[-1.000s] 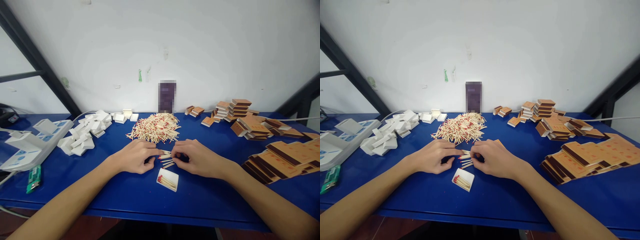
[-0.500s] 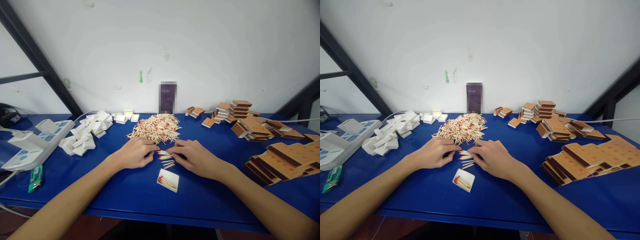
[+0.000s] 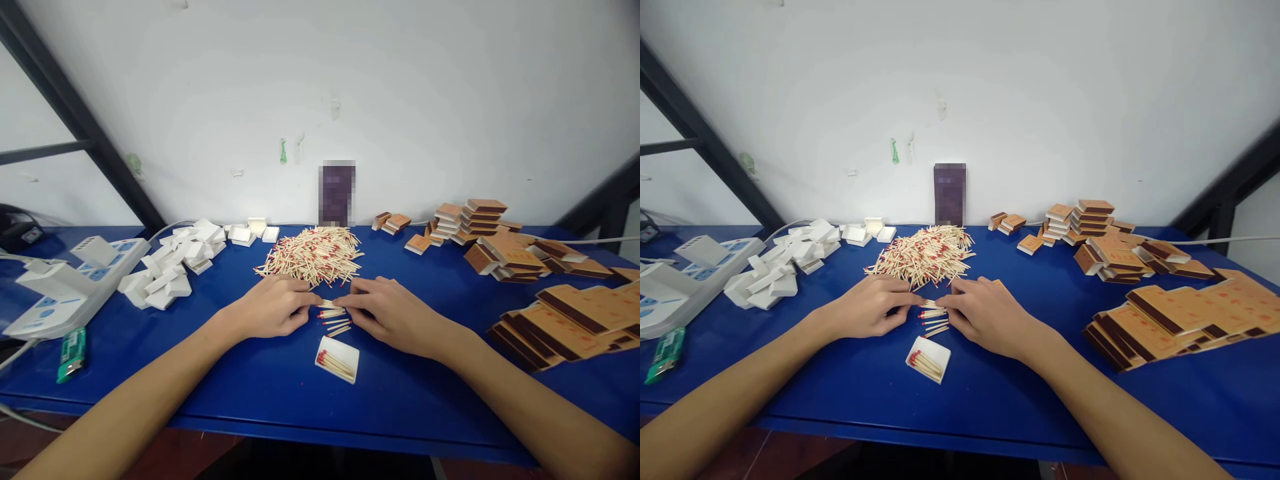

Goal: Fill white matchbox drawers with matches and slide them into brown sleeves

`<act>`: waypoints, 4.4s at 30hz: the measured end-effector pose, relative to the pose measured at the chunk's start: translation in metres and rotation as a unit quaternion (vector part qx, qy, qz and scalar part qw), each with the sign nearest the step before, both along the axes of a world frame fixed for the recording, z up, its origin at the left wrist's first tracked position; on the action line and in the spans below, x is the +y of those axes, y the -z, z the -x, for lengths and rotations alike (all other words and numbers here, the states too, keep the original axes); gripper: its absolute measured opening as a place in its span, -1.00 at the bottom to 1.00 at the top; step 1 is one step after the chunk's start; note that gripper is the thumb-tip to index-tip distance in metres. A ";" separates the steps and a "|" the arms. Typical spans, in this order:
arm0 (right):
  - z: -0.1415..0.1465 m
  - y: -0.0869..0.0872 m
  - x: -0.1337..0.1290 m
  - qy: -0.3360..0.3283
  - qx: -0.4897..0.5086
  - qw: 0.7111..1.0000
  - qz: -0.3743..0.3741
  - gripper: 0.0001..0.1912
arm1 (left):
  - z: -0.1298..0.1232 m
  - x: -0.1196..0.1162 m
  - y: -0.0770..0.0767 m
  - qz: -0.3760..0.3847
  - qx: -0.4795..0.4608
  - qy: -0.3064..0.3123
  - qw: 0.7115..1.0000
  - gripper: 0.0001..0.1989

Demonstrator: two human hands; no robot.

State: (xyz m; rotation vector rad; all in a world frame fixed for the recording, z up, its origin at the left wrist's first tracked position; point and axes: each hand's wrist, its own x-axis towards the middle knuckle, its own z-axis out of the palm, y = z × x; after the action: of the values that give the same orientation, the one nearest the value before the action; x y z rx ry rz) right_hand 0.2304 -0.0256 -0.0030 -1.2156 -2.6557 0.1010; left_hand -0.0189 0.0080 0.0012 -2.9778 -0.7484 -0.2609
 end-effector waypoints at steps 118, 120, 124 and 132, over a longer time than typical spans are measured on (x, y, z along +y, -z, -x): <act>0.025 0.014 0.014 -0.017 0.122 0.992 0.012 -0.84 | -0.025 -0.010 0.000 -0.008 -0.002 -0.084 0.996 -0.86; 0.026 0.014 0.015 -0.010 0.132 0.991 0.011 -0.85 | -0.024 -0.009 0.002 -0.011 -0.004 -0.079 0.997 -0.86; 0.026 0.002 0.008 0.012 0.170 0.985 0.023 -0.87 | -0.021 -0.011 -0.005 0.016 -0.036 -0.063 0.997 -0.86; 0.023 -0.016 -0.051 0.031 0.208 0.971 0.110 -0.84 | -0.021 -0.037 -0.021 0.143 -0.072 0.053 0.986 -0.96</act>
State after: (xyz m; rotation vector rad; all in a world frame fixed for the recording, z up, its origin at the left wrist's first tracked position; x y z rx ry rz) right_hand 0.2079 -0.0769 0.0127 -1.1841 -2.2810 0.5877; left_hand 0.0023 -0.0289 0.0223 -3.3055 -0.6941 -0.4114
